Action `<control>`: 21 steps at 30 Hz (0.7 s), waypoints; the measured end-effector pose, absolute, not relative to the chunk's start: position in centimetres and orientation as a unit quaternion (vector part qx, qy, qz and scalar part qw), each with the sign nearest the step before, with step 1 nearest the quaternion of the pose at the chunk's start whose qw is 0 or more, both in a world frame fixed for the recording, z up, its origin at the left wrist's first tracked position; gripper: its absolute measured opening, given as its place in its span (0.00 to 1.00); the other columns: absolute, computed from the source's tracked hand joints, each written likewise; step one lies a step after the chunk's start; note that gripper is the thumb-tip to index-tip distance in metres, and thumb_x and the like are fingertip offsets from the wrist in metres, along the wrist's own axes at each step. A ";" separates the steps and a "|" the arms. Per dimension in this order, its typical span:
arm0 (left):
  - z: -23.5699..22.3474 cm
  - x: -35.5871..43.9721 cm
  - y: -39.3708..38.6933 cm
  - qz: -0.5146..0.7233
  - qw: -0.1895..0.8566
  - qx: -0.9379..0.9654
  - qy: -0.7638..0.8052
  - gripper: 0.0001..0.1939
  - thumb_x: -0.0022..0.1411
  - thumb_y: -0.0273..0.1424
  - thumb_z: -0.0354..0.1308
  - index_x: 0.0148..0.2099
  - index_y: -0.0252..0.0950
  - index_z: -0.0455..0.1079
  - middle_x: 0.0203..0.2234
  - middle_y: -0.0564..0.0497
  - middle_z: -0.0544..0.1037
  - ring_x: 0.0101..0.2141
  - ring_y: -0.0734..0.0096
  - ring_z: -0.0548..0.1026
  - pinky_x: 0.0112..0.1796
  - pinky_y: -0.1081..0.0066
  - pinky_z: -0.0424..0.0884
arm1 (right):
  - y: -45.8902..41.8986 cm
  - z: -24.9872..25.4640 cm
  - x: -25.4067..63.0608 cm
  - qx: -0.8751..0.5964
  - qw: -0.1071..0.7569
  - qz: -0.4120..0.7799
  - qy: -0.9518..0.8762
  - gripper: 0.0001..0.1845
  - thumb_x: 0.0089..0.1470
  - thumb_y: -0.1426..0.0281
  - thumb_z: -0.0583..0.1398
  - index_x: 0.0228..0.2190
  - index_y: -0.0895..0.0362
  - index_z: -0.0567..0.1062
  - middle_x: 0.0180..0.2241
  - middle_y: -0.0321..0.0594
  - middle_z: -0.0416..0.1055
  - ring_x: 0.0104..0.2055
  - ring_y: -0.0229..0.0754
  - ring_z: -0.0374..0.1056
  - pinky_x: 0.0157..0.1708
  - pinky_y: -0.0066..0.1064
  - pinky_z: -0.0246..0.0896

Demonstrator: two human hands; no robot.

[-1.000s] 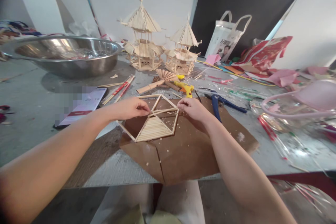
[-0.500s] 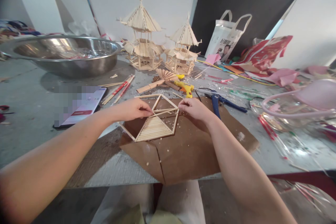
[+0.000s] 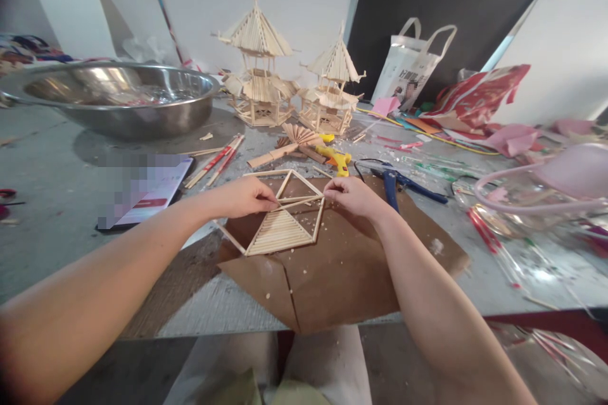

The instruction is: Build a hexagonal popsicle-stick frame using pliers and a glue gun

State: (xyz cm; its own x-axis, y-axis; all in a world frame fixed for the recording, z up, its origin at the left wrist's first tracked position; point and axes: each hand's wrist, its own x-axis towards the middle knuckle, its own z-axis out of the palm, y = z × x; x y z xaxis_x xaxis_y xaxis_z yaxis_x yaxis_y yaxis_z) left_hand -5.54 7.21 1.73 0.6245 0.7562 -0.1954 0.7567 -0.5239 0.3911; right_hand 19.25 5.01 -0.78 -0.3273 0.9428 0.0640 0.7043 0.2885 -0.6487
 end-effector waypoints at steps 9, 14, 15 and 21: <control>1.8 -5.3 7.2 -0.009 0.225 0.876 0.427 0.12 0.52 0.34 0.52 0.36 0.38 0.75 0.30 0.52 0.78 0.28 0.73 0.71 0.30 0.75 0.61 | 4.9 -0.5 19.1 -0.535 0.223 0.286 -0.763 0.11 0.45 0.65 0.54 0.25 0.59 0.72 0.25 0.36 0.70 0.28 0.37 0.64 0.30 0.29 0.57; 2.1 -5.2 7.0 -0.017 0.225 0.871 0.436 0.13 0.51 0.34 0.52 0.36 0.38 0.75 0.29 0.52 0.78 0.28 0.73 0.70 0.30 0.75 0.60 | 4.8 -0.5 19.1 -0.533 0.218 0.294 -0.763 0.10 0.45 0.66 0.55 0.25 0.59 0.72 0.26 0.37 0.71 0.29 0.38 0.64 0.31 0.29 0.57; 2.2 -5.1 7.0 -0.018 0.225 0.871 0.436 0.13 0.51 0.34 0.52 0.36 0.38 0.75 0.29 0.52 0.78 0.28 0.73 0.70 0.30 0.75 0.60 | 4.8 -0.6 19.1 -0.533 0.217 0.290 -0.765 0.09 0.45 0.66 0.55 0.25 0.59 0.72 0.26 0.37 0.71 0.29 0.38 0.65 0.31 0.29 0.57; 2.2 -5.2 7.2 -0.018 0.239 0.867 0.437 0.14 0.50 0.35 0.51 0.35 0.37 0.75 0.25 0.53 0.77 0.25 0.75 0.68 0.27 0.76 0.59 | 5.1 -0.7 19.4 -0.525 0.202 0.273 -0.780 0.10 0.46 0.66 0.55 0.27 0.59 0.72 0.28 0.39 0.71 0.31 0.39 0.65 0.33 0.30 0.58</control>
State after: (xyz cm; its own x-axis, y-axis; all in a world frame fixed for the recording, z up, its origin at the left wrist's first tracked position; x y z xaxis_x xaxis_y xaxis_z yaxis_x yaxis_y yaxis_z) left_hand -5.20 7.19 2.15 0.6180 0.7489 -0.2392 0.7658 -0.5046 0.3987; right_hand 19.39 5.05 -0.75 -0.3664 0.9300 0.0277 0.7098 0.2986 -0.6379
